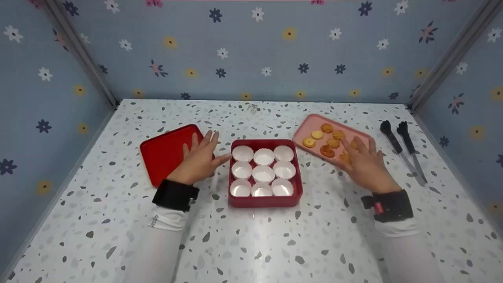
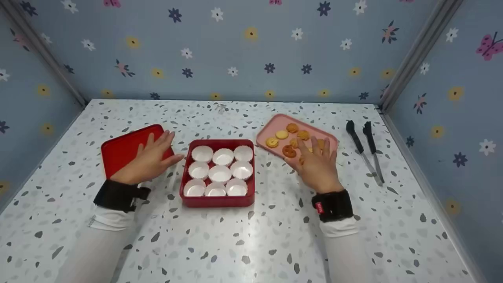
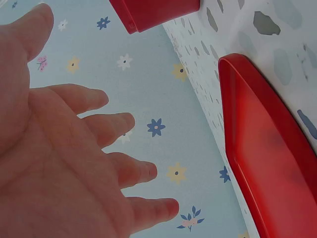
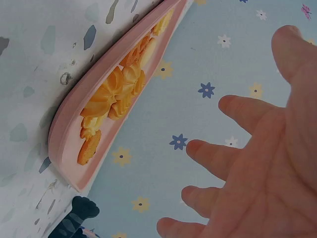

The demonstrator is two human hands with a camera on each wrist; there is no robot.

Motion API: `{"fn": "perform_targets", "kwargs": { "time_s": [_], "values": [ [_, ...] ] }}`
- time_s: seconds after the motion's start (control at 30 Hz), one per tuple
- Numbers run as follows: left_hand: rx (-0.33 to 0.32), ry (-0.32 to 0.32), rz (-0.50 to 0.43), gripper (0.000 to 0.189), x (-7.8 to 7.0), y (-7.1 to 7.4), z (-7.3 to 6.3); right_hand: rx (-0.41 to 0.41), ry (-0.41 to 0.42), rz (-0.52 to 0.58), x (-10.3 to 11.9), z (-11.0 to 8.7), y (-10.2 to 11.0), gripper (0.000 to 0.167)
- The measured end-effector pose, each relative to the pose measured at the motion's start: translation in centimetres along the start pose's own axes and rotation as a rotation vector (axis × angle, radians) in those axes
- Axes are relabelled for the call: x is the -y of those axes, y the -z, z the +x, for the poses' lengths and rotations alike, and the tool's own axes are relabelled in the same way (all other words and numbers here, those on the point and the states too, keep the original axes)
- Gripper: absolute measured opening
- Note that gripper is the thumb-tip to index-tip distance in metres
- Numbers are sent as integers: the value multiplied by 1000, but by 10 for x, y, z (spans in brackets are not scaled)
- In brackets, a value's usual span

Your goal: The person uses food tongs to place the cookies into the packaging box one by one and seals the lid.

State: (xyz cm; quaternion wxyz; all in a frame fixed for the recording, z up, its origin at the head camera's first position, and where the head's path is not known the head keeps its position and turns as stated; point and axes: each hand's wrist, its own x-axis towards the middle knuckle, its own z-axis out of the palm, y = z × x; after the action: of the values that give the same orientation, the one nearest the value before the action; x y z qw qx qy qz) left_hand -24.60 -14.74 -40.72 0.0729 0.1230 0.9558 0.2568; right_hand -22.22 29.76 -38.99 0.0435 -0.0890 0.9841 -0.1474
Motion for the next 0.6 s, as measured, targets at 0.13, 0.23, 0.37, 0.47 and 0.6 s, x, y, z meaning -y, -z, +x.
{"fn": "perform_targets", "kwargs": {
  "time_s": [0.13,0.23,0.37,0.47,0.6],
  "values": [
    [-2,-5,-3,90,-2,0,1,1,-11,-1,0,-1,2,76],
    [1,-9,-11,90,-3,0,0,2,-21,0,-1,-2,3,79],
    [9,-12,-21,90,-4,0,0,2,-19,-7,-2,-2,2,81],
    [5,-21,-26,89,-4,-1,-1,-1,-8,-19,-3,-2,0,81],
    [-2,-48,-52,90,-5,-1,-2,-8,3,-26,-2,-1,-2,82]
  ]
}}
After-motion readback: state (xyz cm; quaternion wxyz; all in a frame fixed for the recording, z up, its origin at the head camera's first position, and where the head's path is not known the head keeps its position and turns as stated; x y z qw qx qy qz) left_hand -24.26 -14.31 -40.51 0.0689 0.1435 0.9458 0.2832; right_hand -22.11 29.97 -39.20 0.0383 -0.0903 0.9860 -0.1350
